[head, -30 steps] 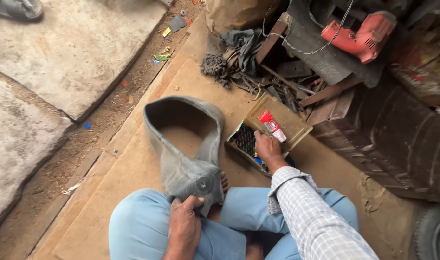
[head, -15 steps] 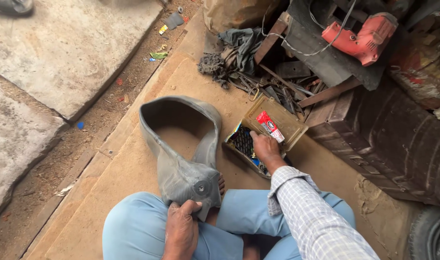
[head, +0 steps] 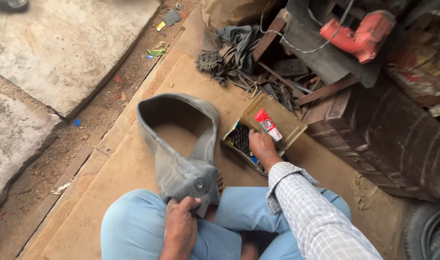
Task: The person is repairing a punctured motorcycle tire tube by filing the surface and applying a patch.
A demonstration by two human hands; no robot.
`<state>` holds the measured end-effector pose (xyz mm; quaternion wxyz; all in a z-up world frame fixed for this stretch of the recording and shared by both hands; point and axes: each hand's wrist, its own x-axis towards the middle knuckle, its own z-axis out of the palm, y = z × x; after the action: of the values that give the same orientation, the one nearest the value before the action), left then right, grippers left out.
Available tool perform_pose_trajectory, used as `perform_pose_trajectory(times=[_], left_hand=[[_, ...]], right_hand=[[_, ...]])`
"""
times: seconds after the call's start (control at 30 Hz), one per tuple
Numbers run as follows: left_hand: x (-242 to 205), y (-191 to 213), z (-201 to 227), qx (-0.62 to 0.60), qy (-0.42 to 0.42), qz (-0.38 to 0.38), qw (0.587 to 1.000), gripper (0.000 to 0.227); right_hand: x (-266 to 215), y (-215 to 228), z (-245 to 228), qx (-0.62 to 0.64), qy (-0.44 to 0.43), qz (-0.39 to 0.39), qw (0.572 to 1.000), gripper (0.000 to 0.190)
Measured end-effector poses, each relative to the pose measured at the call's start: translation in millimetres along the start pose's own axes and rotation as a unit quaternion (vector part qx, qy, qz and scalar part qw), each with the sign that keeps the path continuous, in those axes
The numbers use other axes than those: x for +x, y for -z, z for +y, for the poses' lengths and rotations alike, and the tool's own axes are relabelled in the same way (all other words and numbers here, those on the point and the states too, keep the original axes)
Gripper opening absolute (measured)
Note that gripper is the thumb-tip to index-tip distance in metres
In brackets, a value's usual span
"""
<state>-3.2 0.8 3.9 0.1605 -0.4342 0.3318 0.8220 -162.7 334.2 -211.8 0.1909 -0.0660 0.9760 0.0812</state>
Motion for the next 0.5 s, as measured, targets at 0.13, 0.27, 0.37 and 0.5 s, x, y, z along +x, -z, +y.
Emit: perform_pose_trajectory(times=[0.13, 0.27, 0.37, 0.5], left_hand=[[-1.7, 1.8, -3.0, -0.021, -0.014, -0.017, 1.0, 0.036], [-2.6, 2.8, -2.7, -0.027, -0.011, -0.015, 0.999, 0.037], [-3.1, 5.5, -1.6, -0.029, -0.016, -0.02, 0.999, 0.036], [-1.3, 4.0, -0.6, -0.026, -0.004, 0.002, 1.0, 0.036]], right_hand=[[-18.0, 16.0, 1.8, 0.127, -0.081, 0.081, 0.985, 0.021], [-45.6, 40.8, 8.8, 0.133, -0.118, 0.045, 0.983, 0.016], [-46.6, 60.5, -3.0, 0.175, -0.113, 0.055, 0.977, 0.023], [-23.8, 38.4, -10.5, 0.177, -0.05, 0.105, 0.977, 0.031]])
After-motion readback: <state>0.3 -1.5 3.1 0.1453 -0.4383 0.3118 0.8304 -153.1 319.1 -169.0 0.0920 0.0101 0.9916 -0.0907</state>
